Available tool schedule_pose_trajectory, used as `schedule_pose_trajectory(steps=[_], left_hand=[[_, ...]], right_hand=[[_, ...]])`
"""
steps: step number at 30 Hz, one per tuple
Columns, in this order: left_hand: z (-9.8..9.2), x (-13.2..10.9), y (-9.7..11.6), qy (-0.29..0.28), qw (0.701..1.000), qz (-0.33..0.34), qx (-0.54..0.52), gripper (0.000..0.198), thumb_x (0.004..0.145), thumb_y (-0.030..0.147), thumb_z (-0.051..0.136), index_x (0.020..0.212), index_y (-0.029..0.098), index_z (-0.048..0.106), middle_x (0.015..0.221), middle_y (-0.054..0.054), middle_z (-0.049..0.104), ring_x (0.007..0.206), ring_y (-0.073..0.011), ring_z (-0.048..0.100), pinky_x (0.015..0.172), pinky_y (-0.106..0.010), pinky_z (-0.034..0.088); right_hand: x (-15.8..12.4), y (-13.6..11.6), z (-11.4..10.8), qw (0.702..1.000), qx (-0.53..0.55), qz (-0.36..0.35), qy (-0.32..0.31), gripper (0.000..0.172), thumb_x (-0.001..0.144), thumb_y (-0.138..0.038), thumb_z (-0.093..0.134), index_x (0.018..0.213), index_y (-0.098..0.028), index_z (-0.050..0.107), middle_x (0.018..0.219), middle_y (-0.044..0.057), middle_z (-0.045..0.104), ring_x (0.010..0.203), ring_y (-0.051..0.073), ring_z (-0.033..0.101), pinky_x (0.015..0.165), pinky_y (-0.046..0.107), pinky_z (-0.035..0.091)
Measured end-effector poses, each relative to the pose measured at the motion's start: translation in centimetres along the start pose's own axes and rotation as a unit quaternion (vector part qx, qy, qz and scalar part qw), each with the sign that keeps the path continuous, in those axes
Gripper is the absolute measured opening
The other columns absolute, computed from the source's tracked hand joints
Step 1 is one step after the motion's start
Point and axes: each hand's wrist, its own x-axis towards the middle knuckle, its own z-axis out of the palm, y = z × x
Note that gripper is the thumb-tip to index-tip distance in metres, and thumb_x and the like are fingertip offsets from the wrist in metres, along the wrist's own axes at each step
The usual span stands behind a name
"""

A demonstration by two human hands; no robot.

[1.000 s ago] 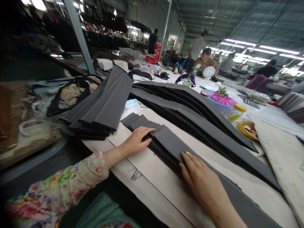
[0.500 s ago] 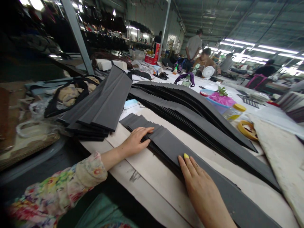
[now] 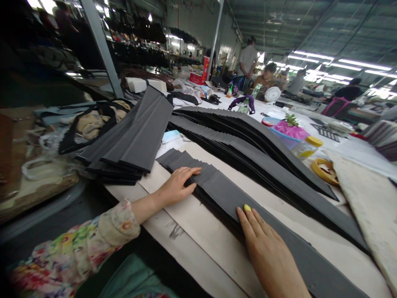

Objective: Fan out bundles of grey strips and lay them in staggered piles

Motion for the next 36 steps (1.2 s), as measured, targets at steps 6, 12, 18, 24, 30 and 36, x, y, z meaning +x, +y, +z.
schedule_pose_trajectory(steps=[6, 12, 18, 24, 30, 36], left_hand=[[0.1, 0.0, -0.3, 0.039, 0.999, -0.002, -0.008, 0.048, 0.075, 0.016, 0.049, 0.122, 0.015, 0.041, 0.115, -0.008, 0.052, 0.108, -0.0197, 0.045, 0.097, -0.035, 0.034], [0.0, 0.1, -0.8, 0.068, 0.998, -0.016, 0.005, 0.04, 0.075, 0.017, 0.05, 0.115, 0.013, 0.048, 0.114, -0.01, 0.051, 0.108, -0.0206, 0.046, 0.096, -0.035, 0.035], [-0.3, -0.1, -0.7, 0.004, 0.999, 0.011, 0.03, 0.028, 0.075, 0.021, 0.056, 0.102, 0.019, 0.055, 0.11, -0.005, 0.055, 0.106, -0.0205, 0.047, 0.094, -0.037, 0.035], [-0.7, 0.1, -1.4, 0.014, 1.0, 0.007, 0.01, 0.03, 0.072, 0.025, 0.063, 0.1, 0.016, 0.054, 0.107, -0.007, 0.055, 0.104, -0.0207, 0.049, 0.093, -0.036, 0.038], [-1.2, 0.1, -2.6, 0.017, 1.0, -0.012, 0.006, 0.03, 0.071, 0.026, 0.063, 0.099, 0.014, 0.058, 0.114, -0.011, 0.052, 0.108, -0.0223, 0.048, 0.096, -0.037, 0.036], [-1.1, 0.5, -2.9, 0.015, 1.0, -0.008, 0.013, 0.022, 0.073, 0.016, 0.055, 0.094, 0.014, 0.059, 0.11, -0.01, 0.055, 0.106, -0.0208, 0.05, 0.097, -0.037, 0.036]], right_hand=[[0.2, 0.0, -0.3, 0.999, 0.002, -0.011, 0.04, 0.042, 0.086, -0.018, 0.029, 0.123, -0.009, 0.045, 0.121, 0.015, 0.054, 0.107, 0.023, 0.055, 0.08, 0.035, 0.051], [0.7, -0.3, -0.9, 0.997, 0.039, 0.041, 0.048, 0.05, 0.088, -0.044, 0.031, 0.12, -0.01, 0.048, 0.119, 0.015, 0.055, 0.104, 0.025, 0.056, 0.083, 0.038, 0.049], [1.3, 0.9, -0.2, 0.987, 0.131, 0.096, 0.008, 0.051, 0.078, -0.055, 0.045, 0.114, -0.02, 0.052, 0.129, 0.015, 0.045, 0.114, 0.029, 0.047, 0.091, 0.047, 0.042], [1.8, 1.4, 1.0, 0.971, 0.201, 0.128, -0.029, 0.054, 0.073, -0.057, 0.05, 0.112, -0.019, 0.049, 0.13, 0.017, 0.042, 0.116, 0.029, 0.045, 0.092, 0.047, 0.042], [1.7, 1.4, 1.1, 0.967, 0.217, 0.133, -0.022, 0.054, 0.073, -0.057, 0.051, 0.112, -0.02, 0.048, 0.131, 0.016, 0.042, 0.118, 0.029, 0.043, 0.094, 0.048, 0.039], [1.7, 1.2, 1.0, 0.966, 0.219, 0.132, -0.022, 0.054, 0.074, -0.057, 0.05, 0.112, -0.02, 0.048, 0.131, 0.016, 0.043, 0.118, 0.028, 0.043, 0.095, 0.048, 0.038]])
